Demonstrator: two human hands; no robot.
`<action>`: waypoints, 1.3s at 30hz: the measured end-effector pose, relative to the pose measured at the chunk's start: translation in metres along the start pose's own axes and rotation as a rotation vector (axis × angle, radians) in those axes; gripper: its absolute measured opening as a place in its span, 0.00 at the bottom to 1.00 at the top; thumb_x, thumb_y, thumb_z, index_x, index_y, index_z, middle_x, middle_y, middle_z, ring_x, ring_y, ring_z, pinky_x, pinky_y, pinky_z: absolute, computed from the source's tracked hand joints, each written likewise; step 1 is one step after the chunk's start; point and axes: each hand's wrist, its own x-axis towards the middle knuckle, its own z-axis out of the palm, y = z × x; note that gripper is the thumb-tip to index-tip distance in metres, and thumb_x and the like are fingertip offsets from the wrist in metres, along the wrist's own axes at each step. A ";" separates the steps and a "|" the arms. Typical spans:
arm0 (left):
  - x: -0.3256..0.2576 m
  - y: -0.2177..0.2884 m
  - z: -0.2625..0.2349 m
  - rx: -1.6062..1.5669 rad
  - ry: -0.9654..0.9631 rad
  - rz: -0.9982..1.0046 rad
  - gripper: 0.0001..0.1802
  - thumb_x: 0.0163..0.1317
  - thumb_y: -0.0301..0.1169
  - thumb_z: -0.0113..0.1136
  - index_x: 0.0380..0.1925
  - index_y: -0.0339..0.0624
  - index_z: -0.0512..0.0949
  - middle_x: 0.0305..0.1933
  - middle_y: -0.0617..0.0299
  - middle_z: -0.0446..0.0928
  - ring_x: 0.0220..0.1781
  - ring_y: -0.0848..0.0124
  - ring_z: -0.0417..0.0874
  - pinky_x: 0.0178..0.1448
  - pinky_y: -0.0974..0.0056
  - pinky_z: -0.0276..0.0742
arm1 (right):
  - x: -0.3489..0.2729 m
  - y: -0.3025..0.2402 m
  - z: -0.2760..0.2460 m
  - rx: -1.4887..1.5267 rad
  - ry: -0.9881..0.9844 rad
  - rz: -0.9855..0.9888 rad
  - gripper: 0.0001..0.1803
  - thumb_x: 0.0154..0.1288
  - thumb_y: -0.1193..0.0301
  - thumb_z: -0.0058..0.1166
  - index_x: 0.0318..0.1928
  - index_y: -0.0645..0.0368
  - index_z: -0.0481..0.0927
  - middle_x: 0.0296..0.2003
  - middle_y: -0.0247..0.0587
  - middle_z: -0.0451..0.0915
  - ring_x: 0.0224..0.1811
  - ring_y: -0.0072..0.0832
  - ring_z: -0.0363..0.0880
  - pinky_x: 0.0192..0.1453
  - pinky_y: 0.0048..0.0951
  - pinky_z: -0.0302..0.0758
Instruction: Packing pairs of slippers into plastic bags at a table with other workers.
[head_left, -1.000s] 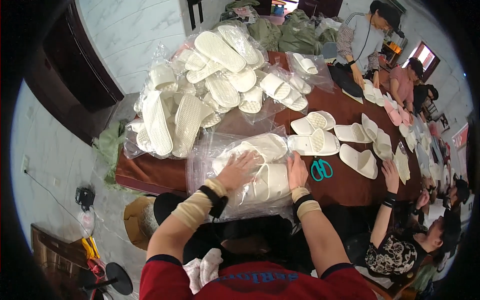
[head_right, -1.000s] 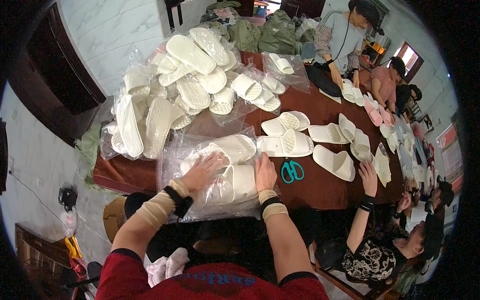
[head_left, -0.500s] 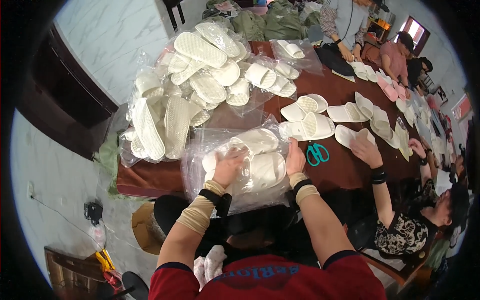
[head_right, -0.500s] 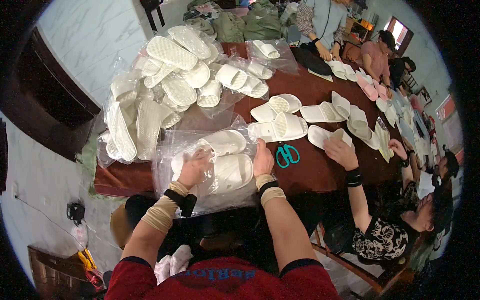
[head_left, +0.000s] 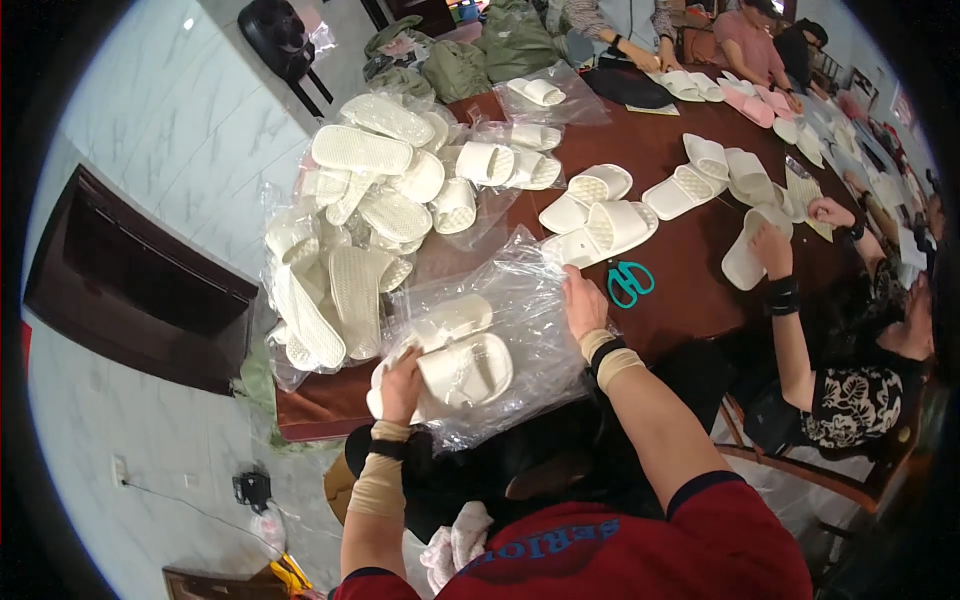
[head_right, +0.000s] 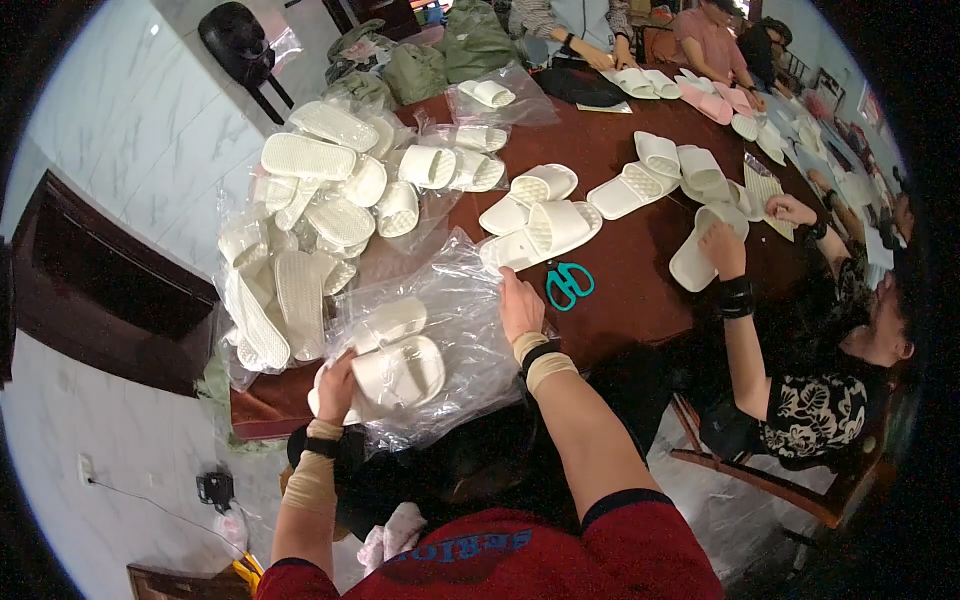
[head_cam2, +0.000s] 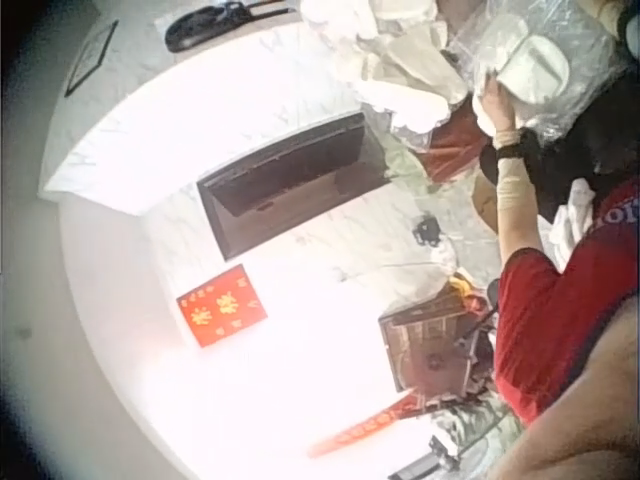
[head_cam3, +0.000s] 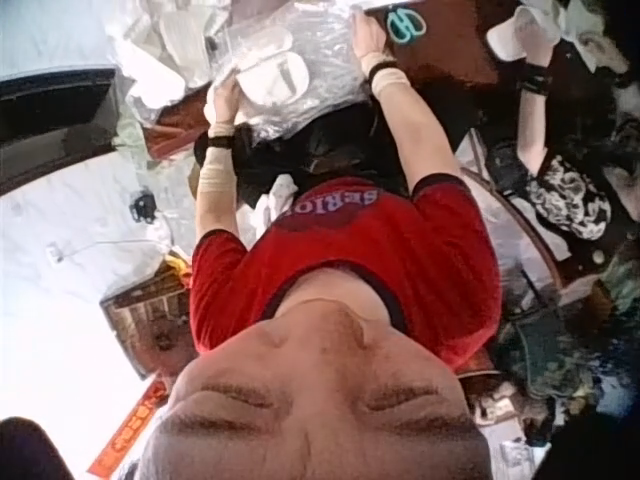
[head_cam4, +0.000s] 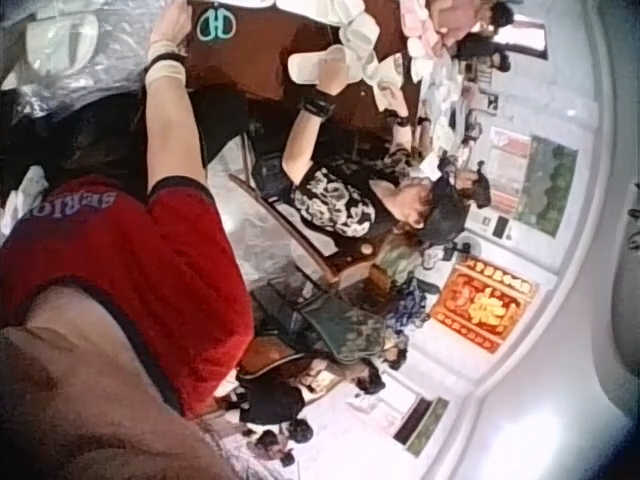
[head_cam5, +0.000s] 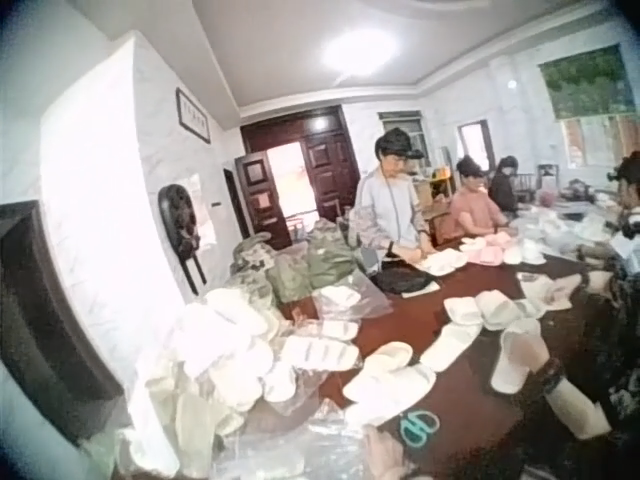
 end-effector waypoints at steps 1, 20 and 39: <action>-0.006 -0.012 -0.010 -0.009 0.016 -0.008 0.18 0.61 0.28 0.55 0.52 0.46 0.80 0.55 0.49 0.79 0.56 0.49 0.80 0.64 0.41 0.67 | -0.001 0.000 0.000 0.006 0.006 -0.002 0.14 0.69 0.68 0.51 0.54 0.54 0.73 0.32 0.50 0.80 0.39 0.47 0.79 0.42 0.48 0.74; 0.046 0.164 -0.048 -0.073 0.495 0.156 0.16 0.60 0.16 0.56 0.49 0.32 0.78 0.44 0.52 0.83 0.43 0.67 0.83 0.48 0.68 0.78 | 0.001 -0.005 -0.008 0.004 -0.012 0.051 0.17 0.66 0.68 0.53 0.55 0.55 0.72 0.33 0.50 0.80 0.40 0.48 0.79 0.43 0.48 0.75; -0.014 0.046 0.060 0.210 0.167 -0.088 0.27 0.68 0.40 0.52 0.68 0.59 0.68 0.77 0.62 0.57 0.79 0.57 0.52 0.77 0.41 0.41 | 0.021 0.020 -0.019 0.108 -0.166 0.099 0.19 0.66 0.65 0.55 0.56 0.53 0.72 0.32 0.56 0.81 0.38 0.52 0.80 0.42 0.46 0.75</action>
